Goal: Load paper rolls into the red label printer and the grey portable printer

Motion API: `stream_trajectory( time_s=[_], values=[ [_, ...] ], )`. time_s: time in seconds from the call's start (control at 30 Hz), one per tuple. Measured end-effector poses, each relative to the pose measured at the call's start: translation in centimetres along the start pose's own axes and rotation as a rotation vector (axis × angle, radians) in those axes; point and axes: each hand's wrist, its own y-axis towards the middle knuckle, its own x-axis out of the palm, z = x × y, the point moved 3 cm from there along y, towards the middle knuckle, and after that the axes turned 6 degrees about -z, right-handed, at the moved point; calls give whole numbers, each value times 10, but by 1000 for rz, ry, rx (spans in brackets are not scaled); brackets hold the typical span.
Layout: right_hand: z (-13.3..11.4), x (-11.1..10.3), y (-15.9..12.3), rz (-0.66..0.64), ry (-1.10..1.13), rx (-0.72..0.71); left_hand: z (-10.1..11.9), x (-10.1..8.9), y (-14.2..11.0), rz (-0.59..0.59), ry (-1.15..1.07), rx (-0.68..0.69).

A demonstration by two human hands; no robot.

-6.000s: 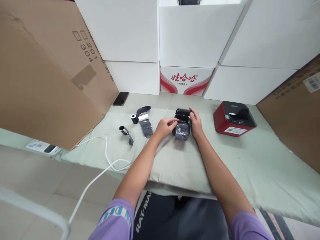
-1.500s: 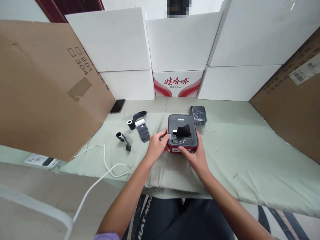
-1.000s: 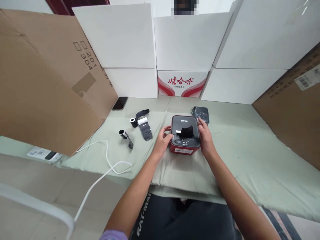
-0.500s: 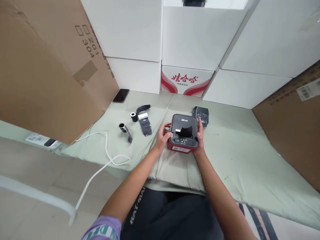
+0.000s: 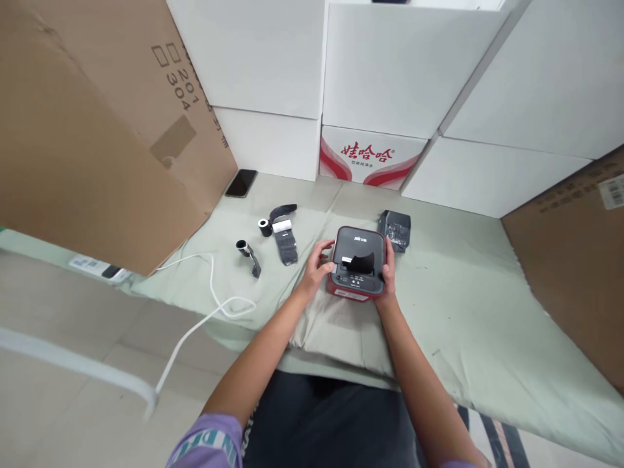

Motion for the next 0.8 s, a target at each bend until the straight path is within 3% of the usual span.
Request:
stream_trajectory(
  time_s=[0.17,0.33,0.8],
  values=[
    [3,-3,5,-7,70,-5,-11,4,3,-43,-215,-1],
    [1,-5,8,-17,98,-26,-13,8,6,-87,-290,5],
    [8,-3,9,9,265,-89,-15,3,10,-89,-287,-25]
  ],
)
